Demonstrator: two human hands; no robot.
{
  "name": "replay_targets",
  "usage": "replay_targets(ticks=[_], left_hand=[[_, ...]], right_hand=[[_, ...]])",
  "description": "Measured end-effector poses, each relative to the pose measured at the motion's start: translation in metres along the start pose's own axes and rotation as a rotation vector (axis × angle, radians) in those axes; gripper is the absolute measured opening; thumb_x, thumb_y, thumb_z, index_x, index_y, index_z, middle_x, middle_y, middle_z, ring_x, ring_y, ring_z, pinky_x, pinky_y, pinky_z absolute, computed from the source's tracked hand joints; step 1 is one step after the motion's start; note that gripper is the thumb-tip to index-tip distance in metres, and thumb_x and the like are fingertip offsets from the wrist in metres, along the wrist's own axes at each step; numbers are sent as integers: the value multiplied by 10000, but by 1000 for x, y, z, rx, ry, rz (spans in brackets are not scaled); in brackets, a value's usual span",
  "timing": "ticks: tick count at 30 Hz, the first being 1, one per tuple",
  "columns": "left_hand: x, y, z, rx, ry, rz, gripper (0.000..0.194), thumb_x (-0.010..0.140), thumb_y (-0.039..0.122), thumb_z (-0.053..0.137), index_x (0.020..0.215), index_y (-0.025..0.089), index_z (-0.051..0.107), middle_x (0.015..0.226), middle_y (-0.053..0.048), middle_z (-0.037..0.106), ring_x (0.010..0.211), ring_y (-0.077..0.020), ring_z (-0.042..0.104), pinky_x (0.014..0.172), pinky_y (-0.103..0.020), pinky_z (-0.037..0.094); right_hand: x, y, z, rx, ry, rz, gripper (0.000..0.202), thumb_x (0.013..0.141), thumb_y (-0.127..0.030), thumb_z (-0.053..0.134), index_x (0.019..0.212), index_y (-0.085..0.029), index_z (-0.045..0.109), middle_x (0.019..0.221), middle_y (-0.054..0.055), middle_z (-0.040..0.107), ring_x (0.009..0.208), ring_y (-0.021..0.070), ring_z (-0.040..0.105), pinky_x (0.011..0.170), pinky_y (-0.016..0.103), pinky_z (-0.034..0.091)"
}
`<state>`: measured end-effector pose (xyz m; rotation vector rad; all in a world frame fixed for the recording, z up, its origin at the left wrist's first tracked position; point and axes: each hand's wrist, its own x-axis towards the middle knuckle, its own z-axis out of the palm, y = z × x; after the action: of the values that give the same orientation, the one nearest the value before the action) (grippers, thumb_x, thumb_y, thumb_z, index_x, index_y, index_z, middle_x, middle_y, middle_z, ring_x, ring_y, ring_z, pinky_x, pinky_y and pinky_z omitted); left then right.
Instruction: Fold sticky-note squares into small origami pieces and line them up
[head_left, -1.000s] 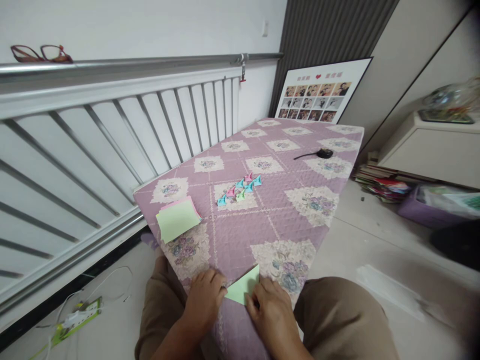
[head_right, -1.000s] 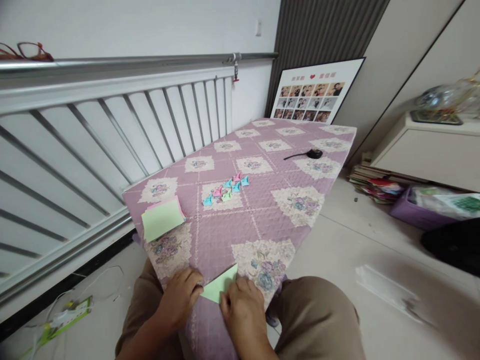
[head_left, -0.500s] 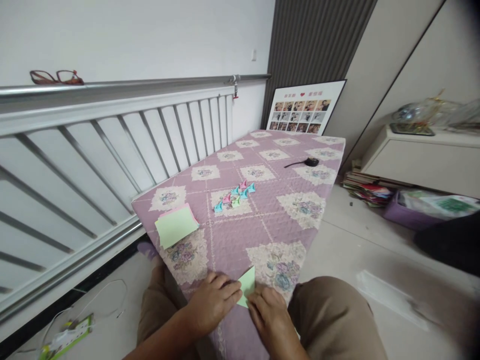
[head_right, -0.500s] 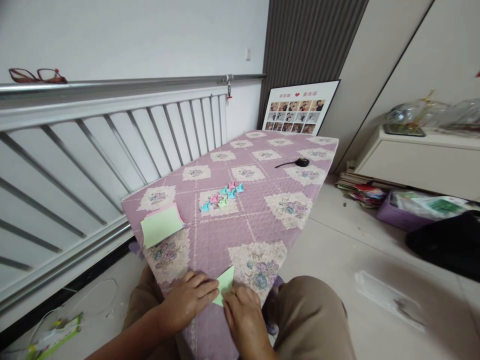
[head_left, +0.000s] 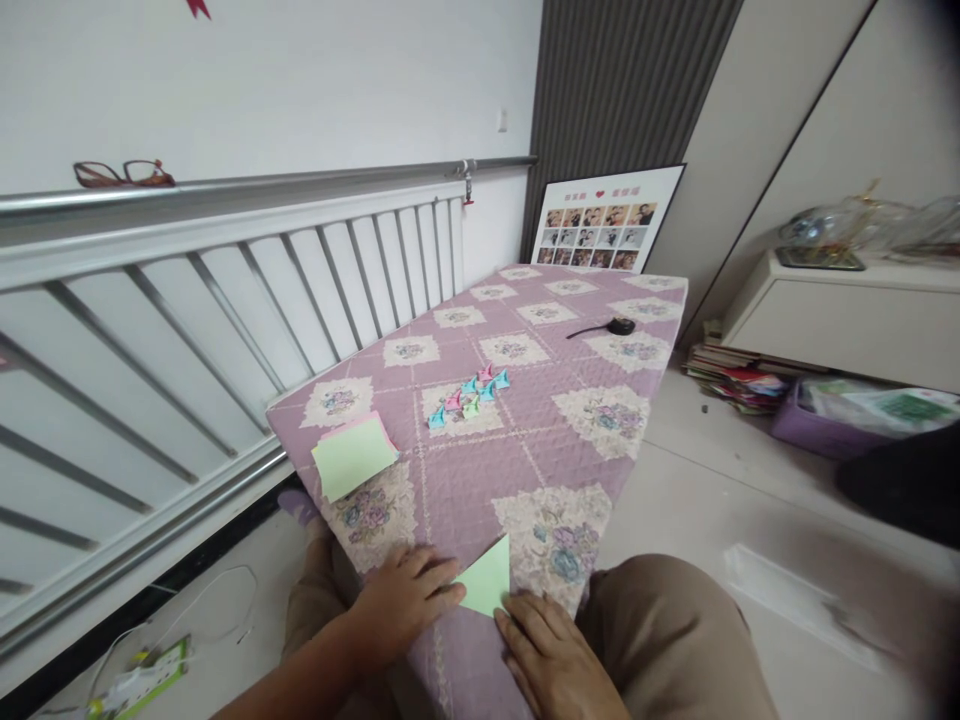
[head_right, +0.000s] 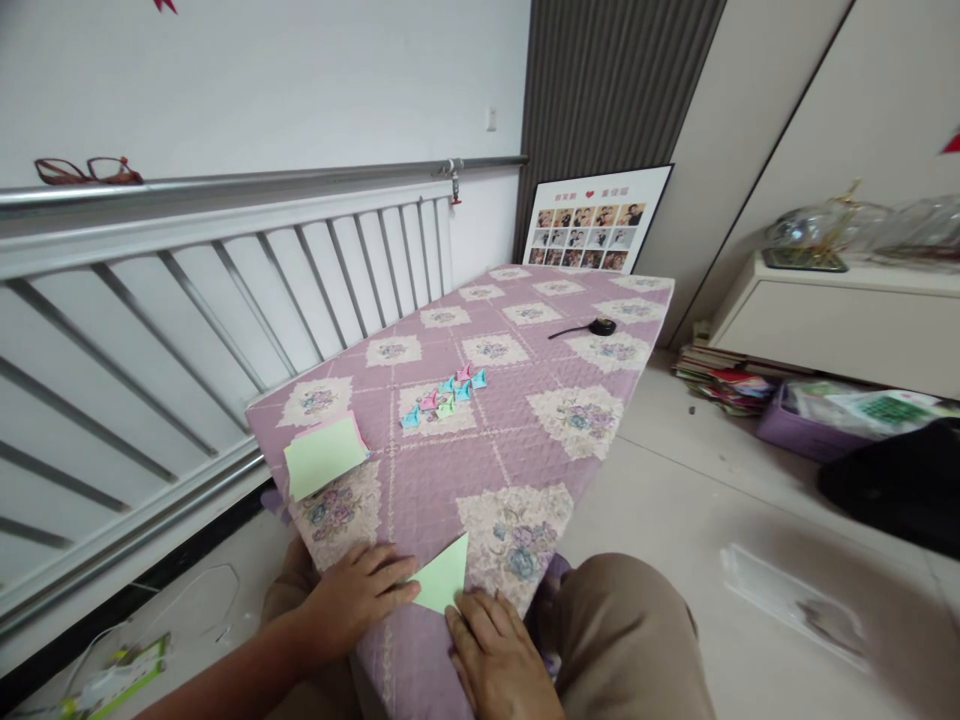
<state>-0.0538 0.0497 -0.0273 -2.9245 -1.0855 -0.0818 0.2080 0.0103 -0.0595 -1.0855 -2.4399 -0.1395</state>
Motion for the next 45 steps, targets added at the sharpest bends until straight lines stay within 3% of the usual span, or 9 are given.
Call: replay_targets(ticks=[5,8,14,26,31,34,37,42,45], left_hand=[[-10,6,-2,67,2,-70,296,944,275,465,1233,294,524,1384,-31,460,1221,-237,393,997,-418,275],[1,32,9,91,72,-162,259,956,272,430,1167,224,572,1361,-73,471,1230,-254,389,1003,-423,294],[24,88,44,-49,137,-377,341,927,268,485,1266,237,517,1170,-39,609,1073,-228,509,931,-378,387],[-5,84,47,-78,162,-564,481,845,383,562,1298,228,515,1260,-98,563,1126,-298,488,962,-474,354],[7,91,37,-107,39,-632,507,845,379,568,1337,394,446,1269,-131,528,1137,-370,466,908,-586,341],[14,93,24,-158,-37,-670,461,860,402,549,1309,450,454,1282,-139,507,1152,-383,453,902,-580,341],[19,94,10,-207,-119,-693,452,876,417,526,1316,462,432,1308,-146,480,1180,-384,429,915,-565,336],[31,99,-7,-202,-237,-708,469,880,333,527,1321,456,425,1321,-175,455,1200,-419,398,875,-564,364],[39,101,-10,-161,-312,-703,547,854,235,559,1332,455,408,1302,-184,466,1189,-429,415,838,-532,397]], right_hand=[[3,-6,9,-34,-3,57,332,806,-336,657,1131,-290,613,1083,18,672,989,236,592,891,390,440],[4,-11,17,-33,28,105,327,777,-341,687,1096,-299,626,1041,16,672,971,240,585,901,419,424],[1,-14,18,-3,45,141,304,813,-268,639,1117,-272,619,1035,22,669,989,229,575,923,397,419],[-5,-5,8,11,48,51,254,914,-211,452,1091,-217,634,1125,39,674,1036,201,603,901,355,477],[-11,-7,12,52,105,71,256,897,-175,463,1087,-210,631,1127,43,674,1049,224,606,914,378,481],[-7,-8,6,183,54,138,236,870,-149,485,1039,-213,638,1087,56,674,1029,218,610,901,360,488],[6,-3,-3,336,-25,317,207,876,-160,451,967,-210,630,975,68,674,931,201,628,836,333,503],[46,20,-10,356,-197,686,334,845,-181,446,1159,-118,540,1036,130,634,987,228,591,886,333,446],[69,33,-6,352,-247,714,324,832,-177,445,1127,-109,560,1005,124,638,941,215,596,856,306,433]])
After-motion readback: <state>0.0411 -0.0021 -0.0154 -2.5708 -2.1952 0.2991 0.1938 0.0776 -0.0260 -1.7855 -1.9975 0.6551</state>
